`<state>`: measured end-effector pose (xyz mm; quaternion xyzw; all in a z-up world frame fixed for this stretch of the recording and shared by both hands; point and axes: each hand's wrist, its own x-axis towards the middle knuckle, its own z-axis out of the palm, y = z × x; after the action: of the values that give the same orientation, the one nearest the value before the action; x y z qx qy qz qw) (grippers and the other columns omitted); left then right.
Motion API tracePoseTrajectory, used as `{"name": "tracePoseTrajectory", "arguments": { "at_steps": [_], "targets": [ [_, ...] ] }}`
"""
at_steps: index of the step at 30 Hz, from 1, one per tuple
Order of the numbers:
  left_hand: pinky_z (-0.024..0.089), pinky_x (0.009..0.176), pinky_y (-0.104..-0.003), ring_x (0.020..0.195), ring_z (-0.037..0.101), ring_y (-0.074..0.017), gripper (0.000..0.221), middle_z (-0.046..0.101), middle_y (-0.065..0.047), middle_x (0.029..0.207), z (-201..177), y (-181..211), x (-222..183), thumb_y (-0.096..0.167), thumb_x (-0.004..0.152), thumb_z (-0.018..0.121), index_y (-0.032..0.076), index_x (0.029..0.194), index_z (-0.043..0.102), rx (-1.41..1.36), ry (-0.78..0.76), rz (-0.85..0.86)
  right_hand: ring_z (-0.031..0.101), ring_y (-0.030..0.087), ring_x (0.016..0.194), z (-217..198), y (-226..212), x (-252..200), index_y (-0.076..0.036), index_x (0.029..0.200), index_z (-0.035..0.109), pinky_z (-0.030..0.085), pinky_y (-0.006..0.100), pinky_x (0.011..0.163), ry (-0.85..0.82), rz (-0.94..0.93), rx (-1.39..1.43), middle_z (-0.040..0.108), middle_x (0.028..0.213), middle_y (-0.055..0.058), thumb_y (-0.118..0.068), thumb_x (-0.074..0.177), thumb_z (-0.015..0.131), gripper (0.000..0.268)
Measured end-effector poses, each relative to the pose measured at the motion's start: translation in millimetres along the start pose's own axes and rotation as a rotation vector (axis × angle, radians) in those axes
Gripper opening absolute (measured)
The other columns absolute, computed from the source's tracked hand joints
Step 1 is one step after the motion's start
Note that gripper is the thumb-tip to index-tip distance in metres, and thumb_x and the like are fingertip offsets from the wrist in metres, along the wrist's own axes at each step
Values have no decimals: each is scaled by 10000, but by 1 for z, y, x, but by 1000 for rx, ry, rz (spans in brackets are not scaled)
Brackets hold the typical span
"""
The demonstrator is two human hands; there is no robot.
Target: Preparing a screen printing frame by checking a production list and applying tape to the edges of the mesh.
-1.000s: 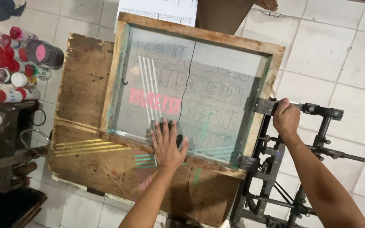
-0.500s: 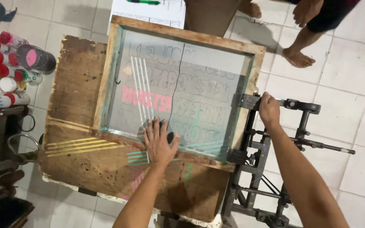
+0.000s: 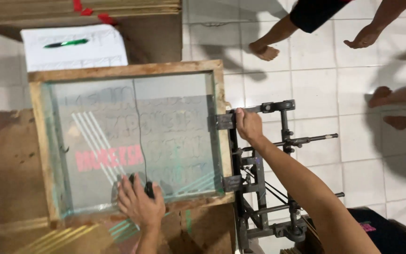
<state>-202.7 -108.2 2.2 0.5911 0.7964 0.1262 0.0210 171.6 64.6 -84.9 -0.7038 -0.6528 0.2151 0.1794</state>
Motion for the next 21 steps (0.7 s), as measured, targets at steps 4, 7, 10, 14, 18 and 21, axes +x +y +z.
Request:
{"name": "tracePoseTrajectory", "arguments": {
  "at_steps": [4, 7, 10, 14, 18, 21],
  "targets": [
    [294, 1150, -547, 1486, 396, -353, 579, 485, -135, 1614, 10, 0, -4, 447, 928, 551, 134, 1404, 649, 91, -36, -10, 413, 224, 427, -25, -37, 0, -78, 528, 425, 309, 421, 467, -113, 249, 23, 453, 467, 63, -373, 1106, 198, 687],
    [326, 1140, -533, 1469, 437, -331, 550, 514, -124, 1604, 14, 2, 1, 439, 923, 557, 155, 1381, 669, 129, -21, -17, 527, 297, 441, -23, -38, 8, -38, 524, 521, 395, 444, 459, -133, 294, -68, 539, 486, 115, -330, 1100, 243, 703],
    [336, 1150, -513, 1450, 469, -308, 509, 561, -95, 1565, 14, -3, -3, 433, 909, 560, 179, 1327, 700, 146, -10, -17, 431, 230, 426, -25, -44, 7, -79, 513, 419, 327, 414, 442, -169, 390, 60, 458, 467, 69, -315, 1092, 251, 647],
    [360, 1128, -496, 1405, 495, -315, 479, 573, -89, 1529, 10, -4, 0, 406, 920, 577, 188, 1334, 680, 129, 19, 38, 402, 202, 496, -29, -44, 19, -95, 570, 377, 306, 421, 493, -290, 584, 182, 444, 547, 61, -294, 1038, 272, 519],
    [347, 1108, -501, 1370, 509, -319, 314, 590, -69, 1491, 9, -5, -6, 340, 930, 600, 155, 1178, 651, -35, 39, -33, 572, 286, 683, -42, -62, 22, -17, 665, 517, 413, 458, 647, -320, 708, 220, 632, 755, 152, -325, 1012, 312, 507],
    [308, 1141, -530, 1422, 489, -320, 275, 617, -45, 1456, 13, -5, -9, 354, 1018, 547, 159, 824, 554, -113, 42, -87, 642, 412, 803, -25, -56, 14, 92, 791, 653, 462, 535, 753, -179, 650, 131, 691, 876, 280, -346, 1032, 229, 655]
  ]
}}
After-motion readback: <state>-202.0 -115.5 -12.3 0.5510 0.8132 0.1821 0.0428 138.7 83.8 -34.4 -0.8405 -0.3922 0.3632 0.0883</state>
